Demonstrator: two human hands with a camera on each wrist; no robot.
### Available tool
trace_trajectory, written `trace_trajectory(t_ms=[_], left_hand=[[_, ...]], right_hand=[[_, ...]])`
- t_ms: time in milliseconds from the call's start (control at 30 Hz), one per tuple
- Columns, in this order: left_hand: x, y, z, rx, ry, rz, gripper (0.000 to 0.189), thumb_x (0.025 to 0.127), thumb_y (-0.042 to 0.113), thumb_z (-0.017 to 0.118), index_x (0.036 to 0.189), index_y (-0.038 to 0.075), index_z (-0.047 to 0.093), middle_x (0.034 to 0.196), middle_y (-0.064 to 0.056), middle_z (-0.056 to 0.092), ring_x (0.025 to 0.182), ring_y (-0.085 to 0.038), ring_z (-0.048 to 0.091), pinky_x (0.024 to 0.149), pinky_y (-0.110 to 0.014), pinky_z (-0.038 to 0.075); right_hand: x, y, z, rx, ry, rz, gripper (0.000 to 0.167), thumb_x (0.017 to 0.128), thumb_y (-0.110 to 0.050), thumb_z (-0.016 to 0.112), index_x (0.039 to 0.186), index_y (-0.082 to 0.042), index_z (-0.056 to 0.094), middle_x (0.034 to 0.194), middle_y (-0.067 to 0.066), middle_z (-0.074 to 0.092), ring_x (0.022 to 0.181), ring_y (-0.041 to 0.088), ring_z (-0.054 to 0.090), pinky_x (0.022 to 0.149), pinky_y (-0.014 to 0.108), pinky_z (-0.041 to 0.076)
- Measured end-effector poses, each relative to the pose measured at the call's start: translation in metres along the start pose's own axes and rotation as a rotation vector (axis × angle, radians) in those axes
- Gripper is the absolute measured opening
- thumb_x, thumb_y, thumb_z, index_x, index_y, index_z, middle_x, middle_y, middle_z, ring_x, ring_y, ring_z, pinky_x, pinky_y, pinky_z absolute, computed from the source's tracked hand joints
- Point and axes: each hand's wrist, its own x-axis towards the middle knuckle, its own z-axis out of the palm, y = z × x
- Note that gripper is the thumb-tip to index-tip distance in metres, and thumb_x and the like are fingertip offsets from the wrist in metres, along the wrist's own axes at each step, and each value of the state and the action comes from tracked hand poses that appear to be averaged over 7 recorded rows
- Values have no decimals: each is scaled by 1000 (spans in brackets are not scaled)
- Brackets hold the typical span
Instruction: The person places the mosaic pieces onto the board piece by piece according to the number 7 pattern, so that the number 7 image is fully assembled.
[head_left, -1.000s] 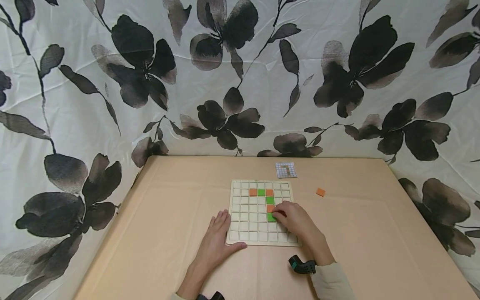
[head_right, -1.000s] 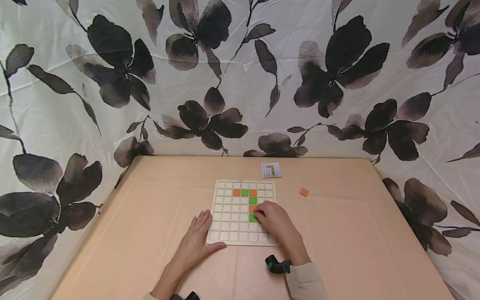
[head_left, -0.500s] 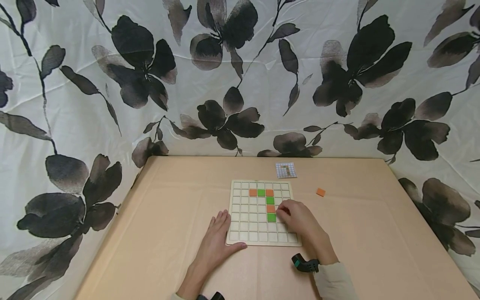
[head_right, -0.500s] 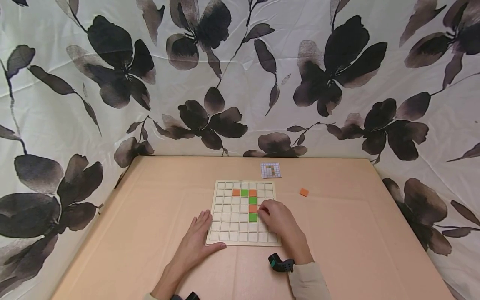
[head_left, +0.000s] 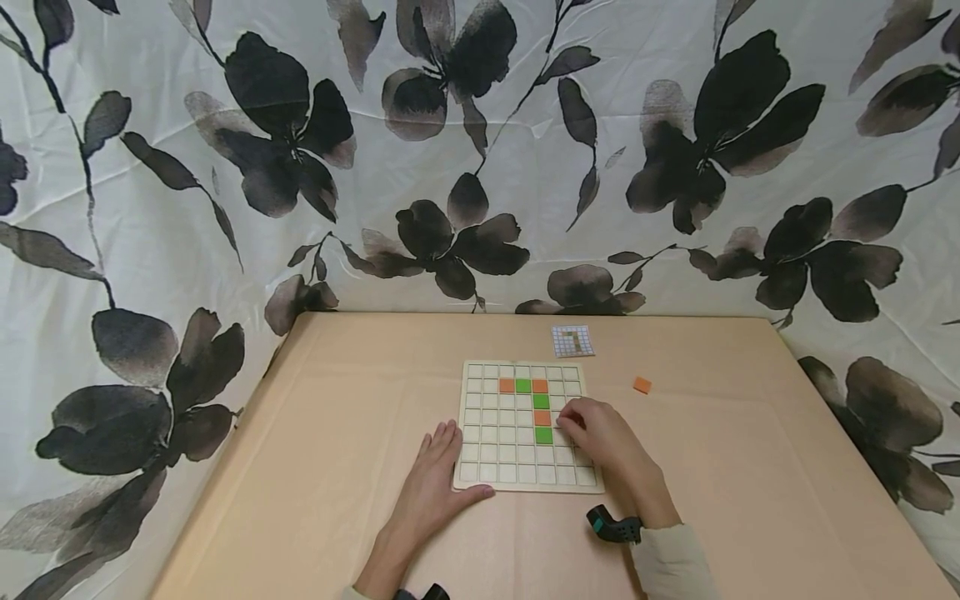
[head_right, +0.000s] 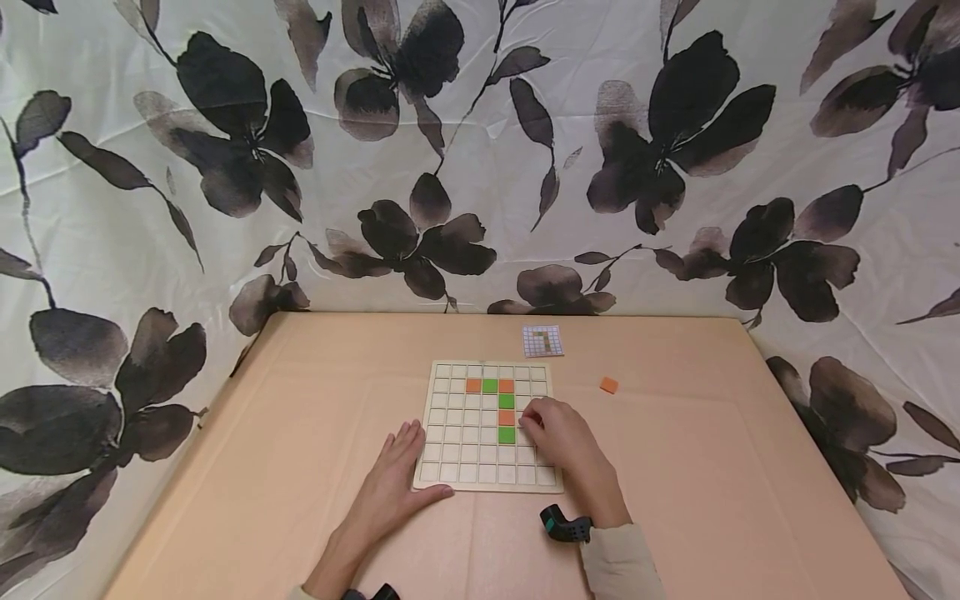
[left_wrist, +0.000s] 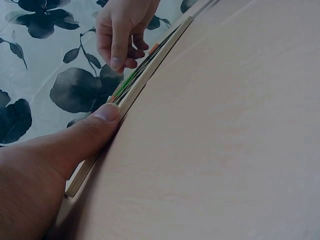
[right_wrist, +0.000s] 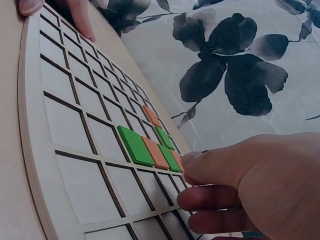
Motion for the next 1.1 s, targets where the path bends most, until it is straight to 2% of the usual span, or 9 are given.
trace_trajectory(t_ms=[267,433,633,1100], left_hand=[[0,0,2,10,14,5,110,74,70,73,149,-4,42,160,-21,36,152,-35,30,129,-49,23],[0,0,0,9,5,-1,109,75,69,73,149,-5,41,160,-22,35,152,-35,28,130,-49,21],[-1,1,-1,14,-4,-2,109,75,69,73,149,-4,42,160,-22,35,152,-35,28,130,-49,20],[-1,3,-1,-8,-6,-12,108,75,67,74,150,-4,41,160,-22,35,152,-35,29,130,-49,21]], right_hand=[[2,4,-1,23,-10,13,7,95,-24,70,95,-17,71,85,-3,63,79,15,54,67,24,47],[5,9,-4,20,-3,9,9,95,-24,69,96,-16,71,87,-2,63,79,16,54,67,25,48],[6,16,-11,-5,26,-25,11,95,-24,69,99,-14,71,90,0,63,79,16,53,68,25,48],[10,36,-20,-5,120,1,21,96,-23,67,111,-8,69,103,6,63,89,20,56,76,30,54]])
